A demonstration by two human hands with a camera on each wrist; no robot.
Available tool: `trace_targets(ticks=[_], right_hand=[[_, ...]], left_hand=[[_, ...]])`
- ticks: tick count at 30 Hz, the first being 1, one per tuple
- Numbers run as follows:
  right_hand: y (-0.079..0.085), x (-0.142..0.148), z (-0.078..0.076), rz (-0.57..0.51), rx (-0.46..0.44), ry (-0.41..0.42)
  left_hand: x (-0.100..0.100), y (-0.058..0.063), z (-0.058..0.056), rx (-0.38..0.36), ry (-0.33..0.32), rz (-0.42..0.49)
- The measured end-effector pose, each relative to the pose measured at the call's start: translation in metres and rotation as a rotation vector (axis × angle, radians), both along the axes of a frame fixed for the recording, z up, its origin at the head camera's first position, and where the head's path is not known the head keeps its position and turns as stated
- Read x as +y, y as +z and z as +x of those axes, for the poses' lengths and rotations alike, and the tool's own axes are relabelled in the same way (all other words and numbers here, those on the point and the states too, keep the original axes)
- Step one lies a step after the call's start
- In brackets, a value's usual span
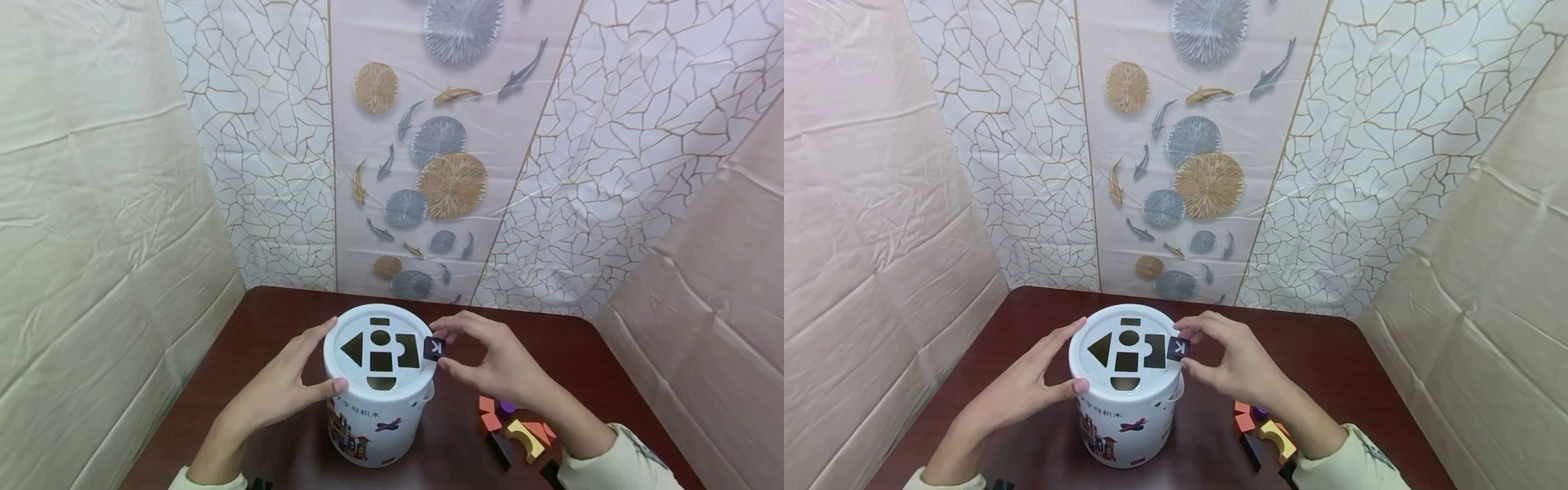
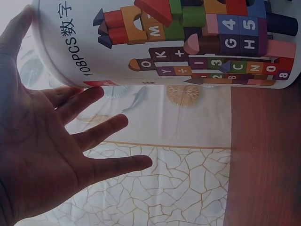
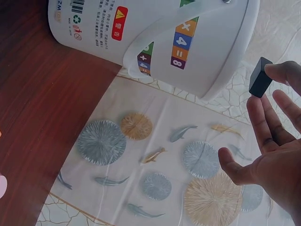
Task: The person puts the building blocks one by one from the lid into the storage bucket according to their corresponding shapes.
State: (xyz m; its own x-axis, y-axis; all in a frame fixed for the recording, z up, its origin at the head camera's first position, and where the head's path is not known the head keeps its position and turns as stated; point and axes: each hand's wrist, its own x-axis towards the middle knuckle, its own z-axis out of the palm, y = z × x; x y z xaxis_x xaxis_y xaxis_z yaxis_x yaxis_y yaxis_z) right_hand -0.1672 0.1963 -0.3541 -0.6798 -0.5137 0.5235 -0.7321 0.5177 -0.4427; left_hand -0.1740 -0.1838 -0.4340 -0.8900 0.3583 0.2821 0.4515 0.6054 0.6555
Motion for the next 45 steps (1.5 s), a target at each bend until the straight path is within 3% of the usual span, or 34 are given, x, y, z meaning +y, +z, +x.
trace_targets(ticks=[8, 18, 33, 45], right_hand=[[0.001, -0.008, -0.008, -0.001, 0.007, 0.020], [0.000, -0.020, -0.011, 0.007, -0.072, 0.020], [-0.001, -0.045, -0.019, 0.012, -0.079, 0.096], [-0.004, -0.058, -0.017, 0.017, -0.118, 0.119]], left_hand=[[0.000, 0.003, -0.001, -0.012, -0.001, -0.025], [-0.002, 0.009, -0.001, -0.023, -0.005, -0.054], [0.000, 0.021, -0.004, -0.057, -0.021, -0.073], [0.000, 0.019, -0.002, -0.059, -0.015, -0.071]])
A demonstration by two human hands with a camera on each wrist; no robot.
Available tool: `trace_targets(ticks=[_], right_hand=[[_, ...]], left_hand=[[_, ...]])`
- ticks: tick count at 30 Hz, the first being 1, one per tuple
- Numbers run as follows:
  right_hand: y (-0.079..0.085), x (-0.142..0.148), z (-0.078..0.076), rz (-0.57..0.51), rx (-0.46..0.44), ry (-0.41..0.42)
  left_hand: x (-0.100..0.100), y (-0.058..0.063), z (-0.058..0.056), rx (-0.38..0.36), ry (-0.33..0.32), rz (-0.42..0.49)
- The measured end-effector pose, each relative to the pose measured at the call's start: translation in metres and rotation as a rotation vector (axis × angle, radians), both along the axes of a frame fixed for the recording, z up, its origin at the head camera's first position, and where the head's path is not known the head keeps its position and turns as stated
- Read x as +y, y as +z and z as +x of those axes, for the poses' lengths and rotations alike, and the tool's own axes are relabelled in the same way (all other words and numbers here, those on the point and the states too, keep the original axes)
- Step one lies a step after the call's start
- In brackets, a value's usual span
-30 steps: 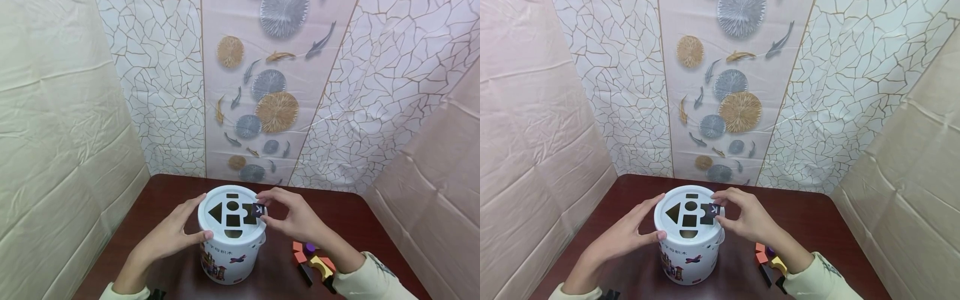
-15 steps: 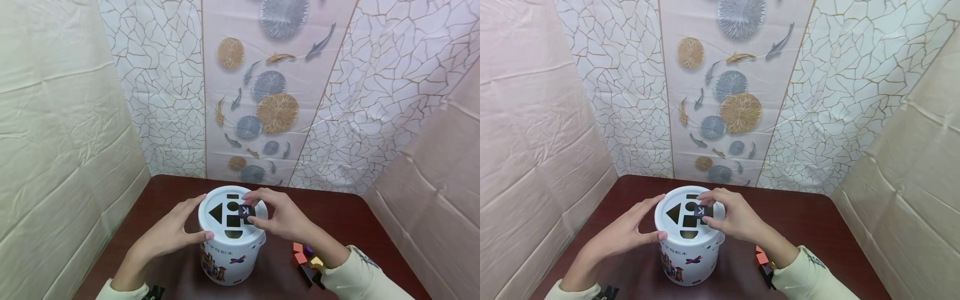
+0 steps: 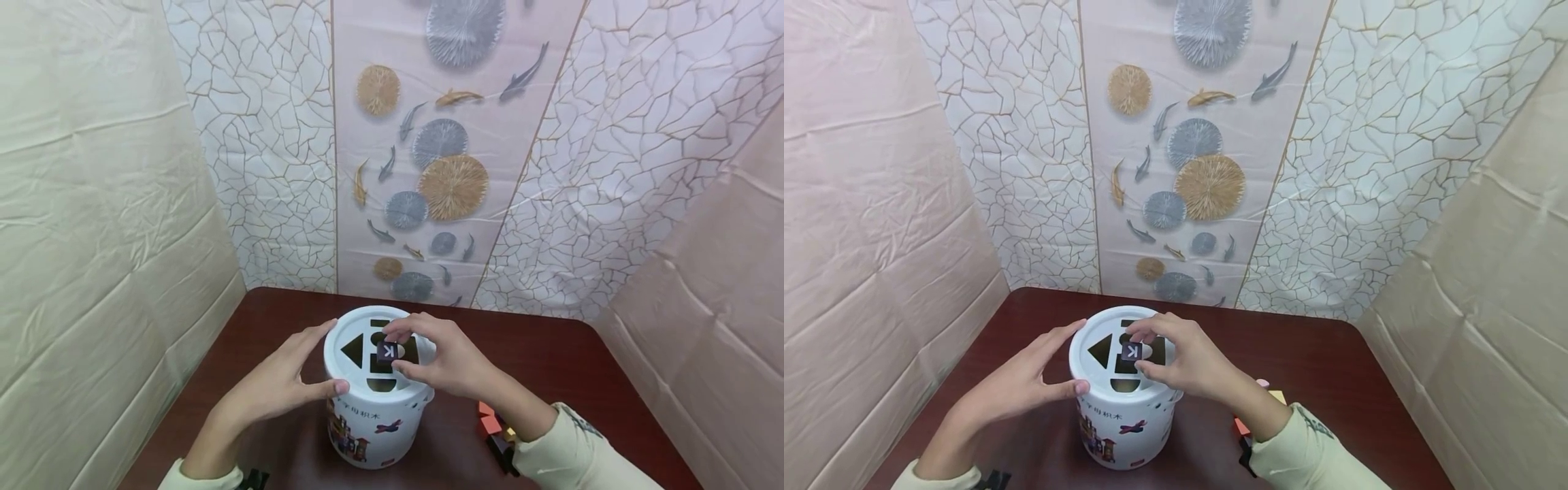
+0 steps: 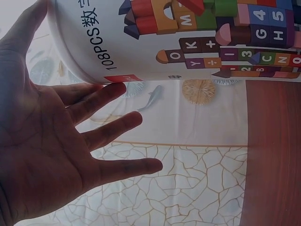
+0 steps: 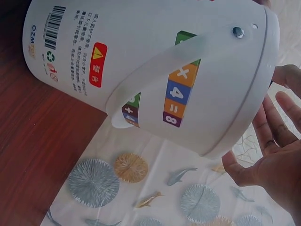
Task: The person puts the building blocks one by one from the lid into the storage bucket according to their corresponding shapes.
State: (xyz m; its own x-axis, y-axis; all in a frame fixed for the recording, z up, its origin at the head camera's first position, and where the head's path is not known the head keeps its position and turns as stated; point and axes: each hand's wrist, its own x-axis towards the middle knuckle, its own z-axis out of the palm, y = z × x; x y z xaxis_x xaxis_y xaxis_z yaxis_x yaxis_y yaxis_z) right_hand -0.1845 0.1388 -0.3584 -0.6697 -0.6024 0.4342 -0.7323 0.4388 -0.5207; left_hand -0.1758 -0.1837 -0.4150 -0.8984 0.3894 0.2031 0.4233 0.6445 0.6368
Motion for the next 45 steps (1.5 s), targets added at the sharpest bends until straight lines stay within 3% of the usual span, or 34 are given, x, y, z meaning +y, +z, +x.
trace_targets(ticks=[15, 28, 45], right_hand=[[-0.006, -0.002, -0.002, 0.024, 0.077, 0.003], [-0.013, -0.006, -0.002, 0.036, 0.084, -0.027], [0.000, 0.019, 0.009, 0.049, 0.095, -0.134]], left_hand=[[0.002, 0.002, -0.004, -0.013, -0.013, 0.012], [0.001, 0.000, -0.003, -0.025, -0.006, 0.010], [-0.002, -0.001, -0.001, -0.012, 0.002, 0.001]])
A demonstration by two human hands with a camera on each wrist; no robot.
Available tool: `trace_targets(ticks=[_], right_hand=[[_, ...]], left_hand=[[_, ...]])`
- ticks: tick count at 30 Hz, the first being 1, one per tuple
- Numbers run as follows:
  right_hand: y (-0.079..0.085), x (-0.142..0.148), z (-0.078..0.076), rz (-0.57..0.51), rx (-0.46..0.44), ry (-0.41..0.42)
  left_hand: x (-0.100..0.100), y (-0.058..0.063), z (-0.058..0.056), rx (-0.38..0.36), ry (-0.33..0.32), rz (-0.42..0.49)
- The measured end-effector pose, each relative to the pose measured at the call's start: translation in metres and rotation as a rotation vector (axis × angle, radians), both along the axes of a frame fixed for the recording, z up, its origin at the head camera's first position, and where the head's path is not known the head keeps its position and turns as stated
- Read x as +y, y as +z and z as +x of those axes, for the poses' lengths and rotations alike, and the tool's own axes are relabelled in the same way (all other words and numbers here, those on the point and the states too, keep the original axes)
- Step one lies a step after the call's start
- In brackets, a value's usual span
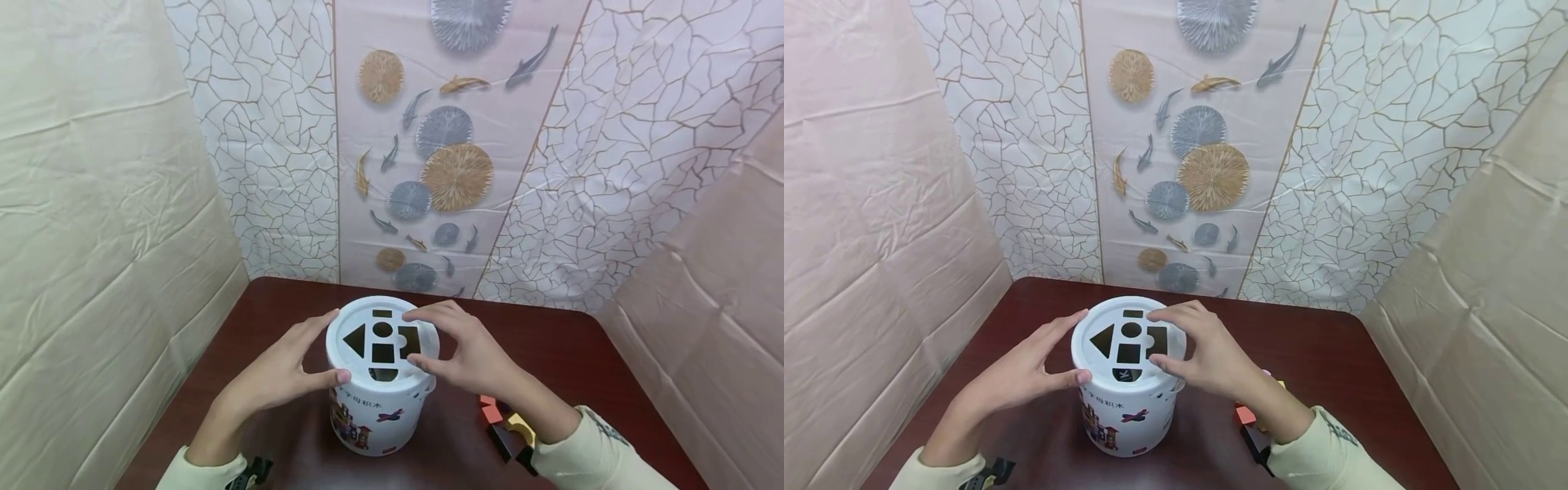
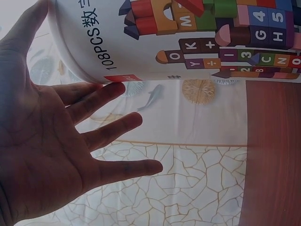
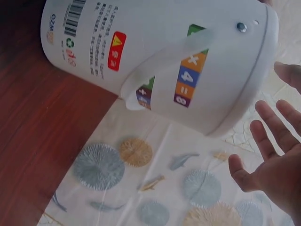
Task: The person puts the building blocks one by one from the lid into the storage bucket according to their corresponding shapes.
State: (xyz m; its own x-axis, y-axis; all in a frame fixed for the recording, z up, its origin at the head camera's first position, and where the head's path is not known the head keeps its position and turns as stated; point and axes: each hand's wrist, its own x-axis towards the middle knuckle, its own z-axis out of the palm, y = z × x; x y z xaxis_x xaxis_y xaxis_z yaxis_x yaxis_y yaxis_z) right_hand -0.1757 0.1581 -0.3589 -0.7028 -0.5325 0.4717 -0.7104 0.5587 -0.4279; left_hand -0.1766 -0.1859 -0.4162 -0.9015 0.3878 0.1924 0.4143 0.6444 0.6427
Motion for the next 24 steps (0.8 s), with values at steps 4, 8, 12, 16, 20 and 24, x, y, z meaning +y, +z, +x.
trace_targets(ticks=[4, 8, 12, 16, 20, 24], right_hand=[[0.001, 0.013, 0.003, 0.001, 0.014, -0.024], [-0.002, 0.028, 0.006, -0.004, 0.003, -0.058], [-0.008, 0.046, 0.008, -0.003, 0.000, -0.109], [-0.018, 0.062, 0.011, -0.007, 0.022, -0.161], [-0.027, 0.077, 0.013, -0.017, 0.034, -0.198], [-0.035, 0.091, 0.014, -0.016, 0.043, -0.229]], left_hand=[[0.000, -0.001, 0.001, 0.008, 0.002, -0.005], [0.000, -0.001, 0.002, 0.012, 0.004, 0.000], [0.000, 0.000, 0.001, 0.011, 0.013, -0.009], [0.000, -0.001, 0.001, 0.007, 0.020, -0.019], [0.000, -0.003, 0.003, 0.012, 0.020, -0.027], [0.000, -0.003, 0.003, 0.011, 0.026, -0.031]])
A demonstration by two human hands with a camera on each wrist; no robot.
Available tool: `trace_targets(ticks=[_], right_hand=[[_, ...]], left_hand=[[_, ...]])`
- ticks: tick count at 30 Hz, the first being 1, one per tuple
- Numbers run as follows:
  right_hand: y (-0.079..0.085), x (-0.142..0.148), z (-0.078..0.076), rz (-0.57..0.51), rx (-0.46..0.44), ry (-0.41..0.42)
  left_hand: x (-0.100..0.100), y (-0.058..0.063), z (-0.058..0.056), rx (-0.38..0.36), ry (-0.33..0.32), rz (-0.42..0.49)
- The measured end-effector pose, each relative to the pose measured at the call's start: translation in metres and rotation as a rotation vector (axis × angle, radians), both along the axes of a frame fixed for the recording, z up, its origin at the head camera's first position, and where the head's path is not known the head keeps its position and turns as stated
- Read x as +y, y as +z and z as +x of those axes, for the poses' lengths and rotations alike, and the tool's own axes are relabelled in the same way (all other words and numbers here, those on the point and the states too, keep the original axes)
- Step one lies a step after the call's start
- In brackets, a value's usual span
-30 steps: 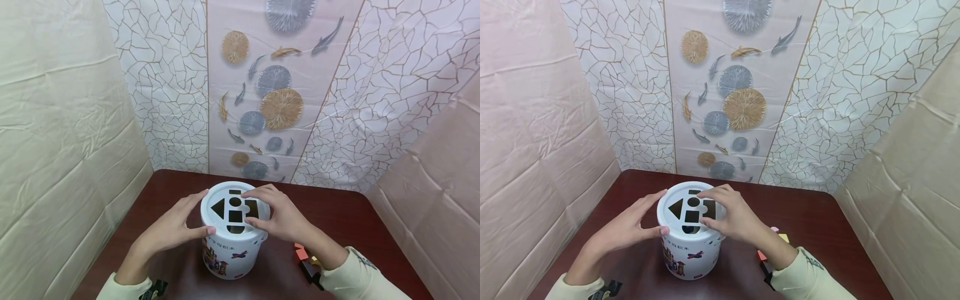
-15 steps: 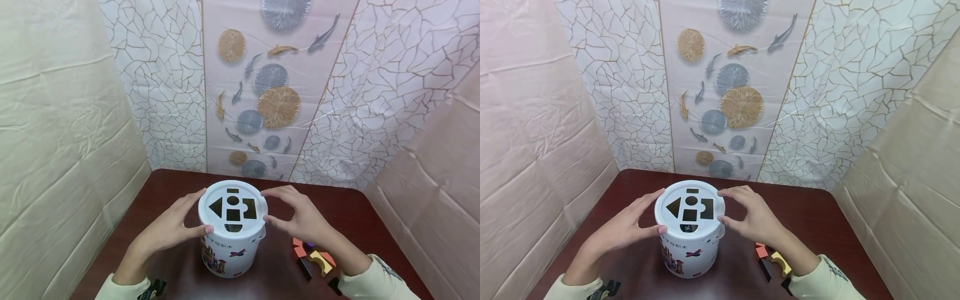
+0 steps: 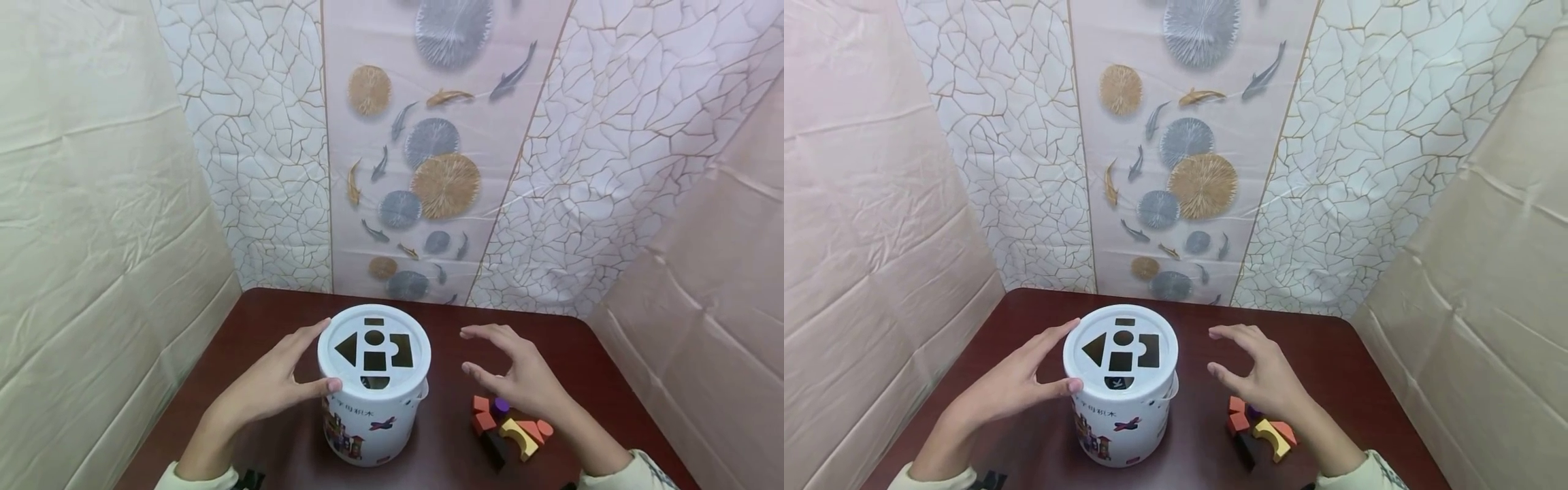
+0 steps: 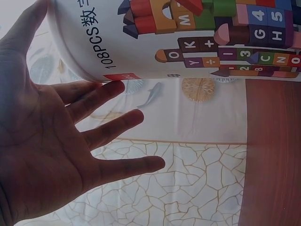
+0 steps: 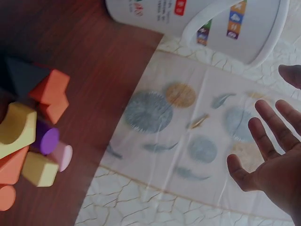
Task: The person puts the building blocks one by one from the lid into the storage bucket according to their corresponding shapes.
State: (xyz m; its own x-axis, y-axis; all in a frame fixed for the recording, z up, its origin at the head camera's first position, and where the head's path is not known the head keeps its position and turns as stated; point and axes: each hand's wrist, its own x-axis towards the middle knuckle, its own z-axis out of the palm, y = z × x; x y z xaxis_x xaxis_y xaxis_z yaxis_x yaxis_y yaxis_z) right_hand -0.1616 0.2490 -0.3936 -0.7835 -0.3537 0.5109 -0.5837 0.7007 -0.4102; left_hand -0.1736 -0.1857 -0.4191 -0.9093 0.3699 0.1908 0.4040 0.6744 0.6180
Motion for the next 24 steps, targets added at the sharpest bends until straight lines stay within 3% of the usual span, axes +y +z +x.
trace_targets(ticks=[9, 24], right_hand=[[-0.013, 0.025, 0.002, 0.018, -0.014, -0.074], [-0.045, 0.067, -0.009, 0.099, 0.020, -0.191]], left_hand=[[0.000, 0.000, 0.001, 0.025, -0.014, 0.008], [0.001, 0.001, 0.001, 0.014, -0.009, 0.009]])
